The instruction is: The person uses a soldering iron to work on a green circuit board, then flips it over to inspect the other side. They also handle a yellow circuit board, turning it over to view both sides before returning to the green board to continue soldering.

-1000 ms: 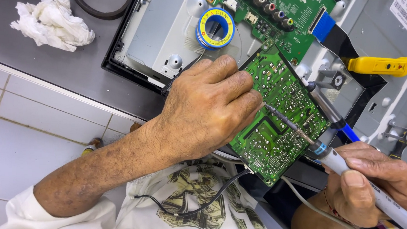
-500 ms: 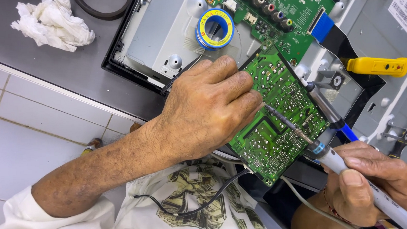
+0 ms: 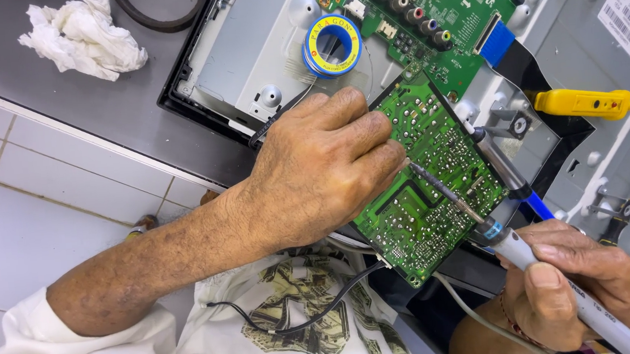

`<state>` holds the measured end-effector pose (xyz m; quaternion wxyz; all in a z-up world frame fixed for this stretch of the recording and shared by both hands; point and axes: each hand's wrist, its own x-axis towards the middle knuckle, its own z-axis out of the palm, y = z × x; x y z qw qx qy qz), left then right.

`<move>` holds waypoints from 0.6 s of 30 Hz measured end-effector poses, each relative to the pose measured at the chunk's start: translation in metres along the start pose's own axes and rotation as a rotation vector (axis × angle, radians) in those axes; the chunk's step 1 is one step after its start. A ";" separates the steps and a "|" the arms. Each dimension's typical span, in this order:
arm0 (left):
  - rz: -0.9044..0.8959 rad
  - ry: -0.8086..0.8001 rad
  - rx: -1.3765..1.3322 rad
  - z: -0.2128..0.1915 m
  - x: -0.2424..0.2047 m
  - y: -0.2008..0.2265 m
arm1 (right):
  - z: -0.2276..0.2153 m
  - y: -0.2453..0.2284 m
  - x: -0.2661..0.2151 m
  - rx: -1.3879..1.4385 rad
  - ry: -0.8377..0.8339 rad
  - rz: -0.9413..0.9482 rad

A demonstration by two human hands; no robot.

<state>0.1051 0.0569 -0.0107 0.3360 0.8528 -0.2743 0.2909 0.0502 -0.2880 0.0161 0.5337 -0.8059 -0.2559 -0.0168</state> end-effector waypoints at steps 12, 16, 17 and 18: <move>-0.004 0.006 -0.004 0.000 0.000 0.000 | 0.033 -0.014 0.010 -0.032 0.213 -0.004; -0.002 0.009 0.000 0.000 0.000 0.000 | 0.007 -0.001 0.006 0.018 0.229 -0.014; 0.000 0.011 -0.017 0.000 0.000 0.000 | -0.017 0.006 0.003 0.057 -0.053 0.028; 0.001 0.014 -0.035 0.000 0.000 0.000 | -0.041 0.013 0.001 0.098 -0.334 0.082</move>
